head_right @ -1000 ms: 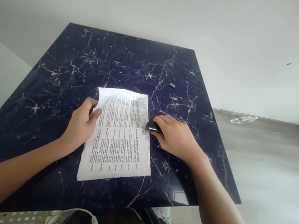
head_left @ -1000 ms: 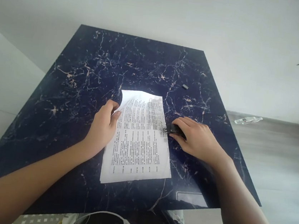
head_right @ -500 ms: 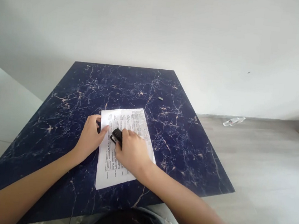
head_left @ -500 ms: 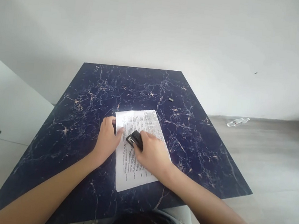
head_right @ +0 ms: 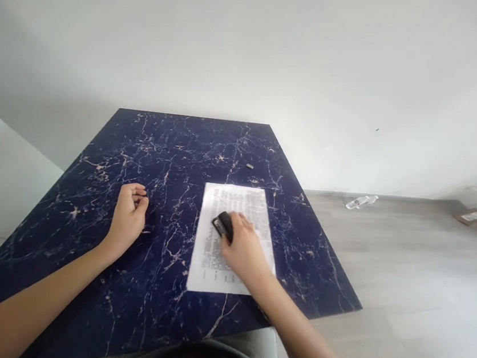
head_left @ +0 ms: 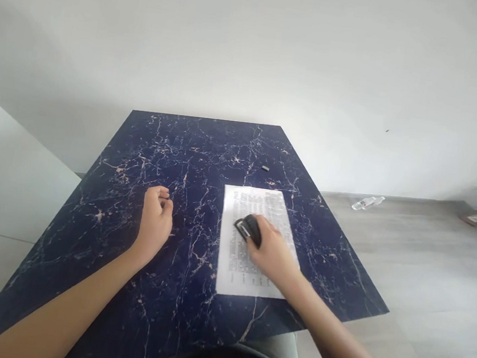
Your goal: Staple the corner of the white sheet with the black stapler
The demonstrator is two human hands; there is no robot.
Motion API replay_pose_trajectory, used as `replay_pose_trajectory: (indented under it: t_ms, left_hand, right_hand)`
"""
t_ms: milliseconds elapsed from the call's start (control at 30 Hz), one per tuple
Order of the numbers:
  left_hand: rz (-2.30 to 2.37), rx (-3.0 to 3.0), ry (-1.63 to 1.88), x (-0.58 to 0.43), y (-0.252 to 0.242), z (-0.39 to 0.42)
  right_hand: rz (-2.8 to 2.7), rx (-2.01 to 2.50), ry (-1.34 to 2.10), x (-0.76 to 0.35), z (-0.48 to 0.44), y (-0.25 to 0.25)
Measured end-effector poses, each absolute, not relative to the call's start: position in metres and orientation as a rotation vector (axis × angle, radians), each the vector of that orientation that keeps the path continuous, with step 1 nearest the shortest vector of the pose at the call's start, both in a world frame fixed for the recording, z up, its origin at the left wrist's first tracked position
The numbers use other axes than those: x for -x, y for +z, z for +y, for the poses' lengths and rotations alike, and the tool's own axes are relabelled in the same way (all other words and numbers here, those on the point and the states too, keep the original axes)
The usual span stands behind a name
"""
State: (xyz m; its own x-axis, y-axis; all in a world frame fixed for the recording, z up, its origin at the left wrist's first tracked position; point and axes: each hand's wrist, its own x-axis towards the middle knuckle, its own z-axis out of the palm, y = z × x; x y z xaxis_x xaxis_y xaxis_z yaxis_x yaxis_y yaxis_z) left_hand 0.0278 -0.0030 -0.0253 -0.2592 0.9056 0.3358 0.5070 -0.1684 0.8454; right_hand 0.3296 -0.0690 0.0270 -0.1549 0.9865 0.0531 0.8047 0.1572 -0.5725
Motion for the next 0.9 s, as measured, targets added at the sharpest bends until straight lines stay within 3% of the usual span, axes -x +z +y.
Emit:
replay_pose_trajectory:
  t_ms: [200,400,567,900]
  left_hand:
    - [1.743,-1.602,1.347,-0.029,-0.023,-0.004]
    - [1.762,-1.575,1.397,-0.018,-0.019,0.003]
    - [1.771,-1.482,1.513,-0.003,-0.023,0.017]
    - [1.809,-1.268,1.791,0.045,-0.023,0.050]
  right_hand:
    - [-1.967,1.819,0.555,-0.385,-0.057,0.035]
    - [-1.961,1.618,0.152,-0.416,0.027,0.044]
    - [-2.426,1.666,0.278,-0.412,0.092,0.015]
    - [-2.543,1.645,0.288,-0.366,0.106,-0.010]
